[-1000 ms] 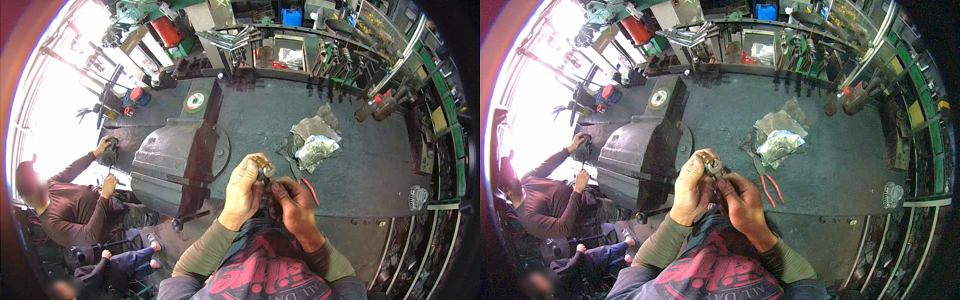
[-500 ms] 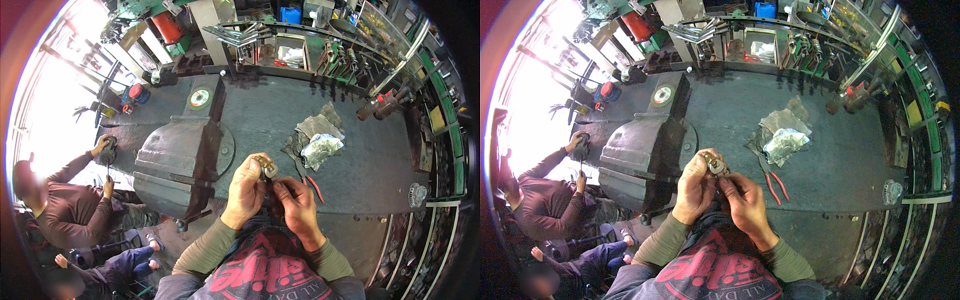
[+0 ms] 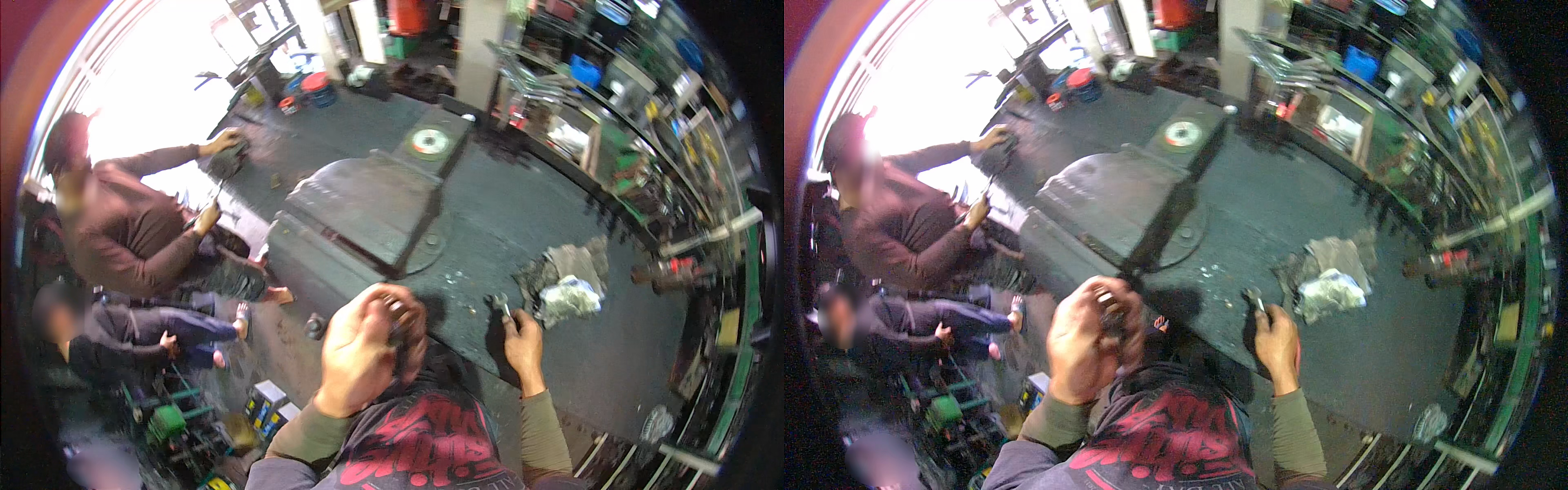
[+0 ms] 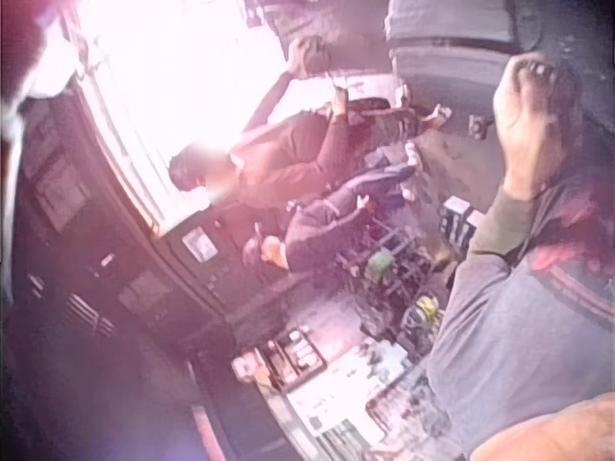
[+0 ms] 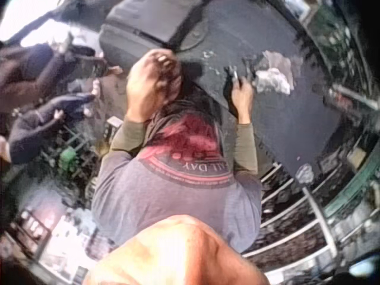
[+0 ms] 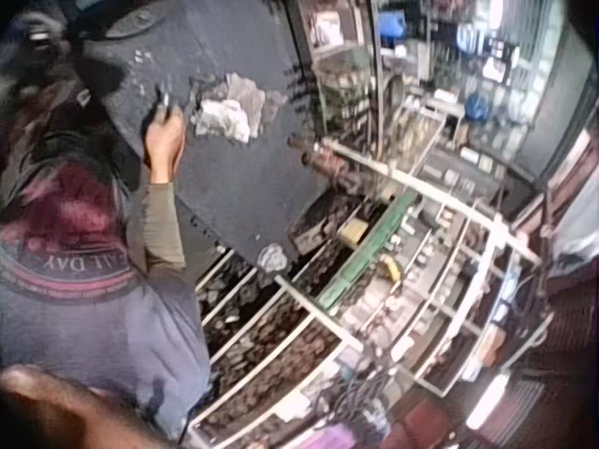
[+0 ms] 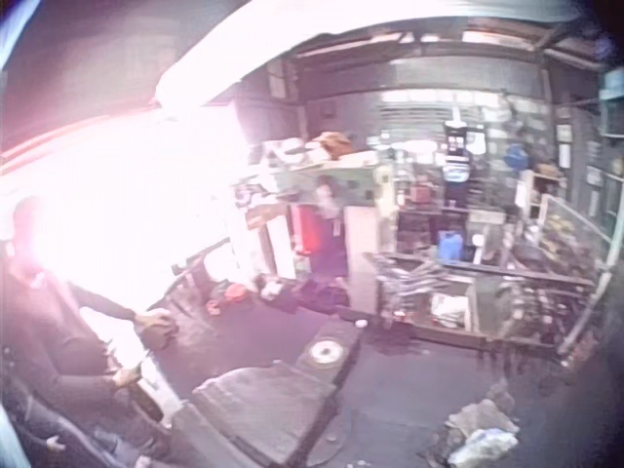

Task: The person cleans a small metal part with a cloth, uses pliers and a wrench to manipulate it, then moves to a grinding wheel to smooth the part's surface. The person returns to the workbench and continues handling the part with tools.

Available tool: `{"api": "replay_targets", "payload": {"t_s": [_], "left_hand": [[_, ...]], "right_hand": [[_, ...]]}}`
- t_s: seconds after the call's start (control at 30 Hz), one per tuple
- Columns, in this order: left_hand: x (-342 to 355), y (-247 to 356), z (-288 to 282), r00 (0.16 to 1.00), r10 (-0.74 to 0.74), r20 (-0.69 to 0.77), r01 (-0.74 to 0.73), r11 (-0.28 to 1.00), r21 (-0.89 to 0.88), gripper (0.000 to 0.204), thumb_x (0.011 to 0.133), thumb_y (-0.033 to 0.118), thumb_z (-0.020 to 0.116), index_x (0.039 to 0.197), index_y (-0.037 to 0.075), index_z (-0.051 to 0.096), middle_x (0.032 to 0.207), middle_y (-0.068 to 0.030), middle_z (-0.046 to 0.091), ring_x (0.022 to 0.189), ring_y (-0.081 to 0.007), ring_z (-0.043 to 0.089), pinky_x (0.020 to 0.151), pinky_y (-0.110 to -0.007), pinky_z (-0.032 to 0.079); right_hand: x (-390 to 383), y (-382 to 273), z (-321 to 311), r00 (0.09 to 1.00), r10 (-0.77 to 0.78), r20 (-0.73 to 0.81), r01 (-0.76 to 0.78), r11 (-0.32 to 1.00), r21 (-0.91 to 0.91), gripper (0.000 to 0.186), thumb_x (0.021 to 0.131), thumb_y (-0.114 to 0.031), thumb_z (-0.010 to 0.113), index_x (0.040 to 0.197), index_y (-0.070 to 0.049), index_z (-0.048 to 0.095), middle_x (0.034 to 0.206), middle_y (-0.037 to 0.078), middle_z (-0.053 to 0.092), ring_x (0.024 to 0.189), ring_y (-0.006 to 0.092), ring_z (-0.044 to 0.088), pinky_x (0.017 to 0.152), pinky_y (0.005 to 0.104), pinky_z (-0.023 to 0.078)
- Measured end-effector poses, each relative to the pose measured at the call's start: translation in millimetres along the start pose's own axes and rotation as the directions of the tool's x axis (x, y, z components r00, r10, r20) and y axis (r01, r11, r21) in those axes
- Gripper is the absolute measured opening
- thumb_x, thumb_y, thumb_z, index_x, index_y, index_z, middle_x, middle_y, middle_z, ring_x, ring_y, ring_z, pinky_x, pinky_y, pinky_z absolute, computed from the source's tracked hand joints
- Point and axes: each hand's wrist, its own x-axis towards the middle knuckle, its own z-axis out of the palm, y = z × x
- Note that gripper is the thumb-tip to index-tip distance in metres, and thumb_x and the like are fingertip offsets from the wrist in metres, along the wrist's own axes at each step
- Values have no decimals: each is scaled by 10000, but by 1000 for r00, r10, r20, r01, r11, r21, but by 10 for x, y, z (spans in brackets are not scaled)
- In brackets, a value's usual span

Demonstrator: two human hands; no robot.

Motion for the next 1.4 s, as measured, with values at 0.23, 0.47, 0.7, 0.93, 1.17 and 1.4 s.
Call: {"api": "replay_targets", "payload": {"t_s": [0.23,0.47,0.7,0.93,1.17,1.4], "left_hand": [[-309,1056,-1435,874,394,-285,-346,916,205,417,1057,415,597,1082,-2,602,850,-87,633,635,-83,562,498,-228,426],[1175,381,-3342,824,351,-445,60,727,684,276,836,237,850,911,15,705,787,-60,695,689,-141,644,661,-299,526],[2475,-213,-3143,958,91,-270,226,339,913,463,835,386,836,1026,-8,686,997,-241,733,976,-405,732,854,-494,580],[3024,-354,-3018,977,-18,-212,211,205,956,321,914,256,730,1046,-36,695,1061,-255,728,1013,-369,744,858,-457,612],[3137,-363,-2976,993,-34,-110,112,38,993,186,893,119,690,989,-35,734,1013,-243,750,945,-395,755,818,-464,619],[3010,-485,-3066,997,59,-44,51,-124,991,229,1005,153,544,1041,-25,683,961,-214,743,846,-363,772,737,-446,630]], "right_hand": [[374,-14,245,994,-109,13,107,934,-342,313,919,-57,667,1219,33,684,1186,258,703,1147,430,662,1006,467,506],[1275,-1503,-11,969,-224,-104,229,972,46,264,1001,-16,637,1260,32,665,1150,93,710,1036,171,669,929,308,537],[1495,-3752,541,858,-497,129,502,865,-7,179,988,-23,659,1153,32,701,1064,71,712,1004,152,680,888,293,547],[1477,-4296,1048,727,-625,284,682,704,-198,209,908,-9,704,1115,-14,729,1050,128,718,908,220,710,838,321,553],[1109,-3848,689,836,-547,-28,544,835,-84,207,918,35,687,1121,17,724,1088,119,705,950,192,695,856,299,555],[588,-3076,310,925,-337,-177,365,918,157,156,975,19,663,1118,63,709,1183,121,648,1014,185,664,857,296,571]]}}
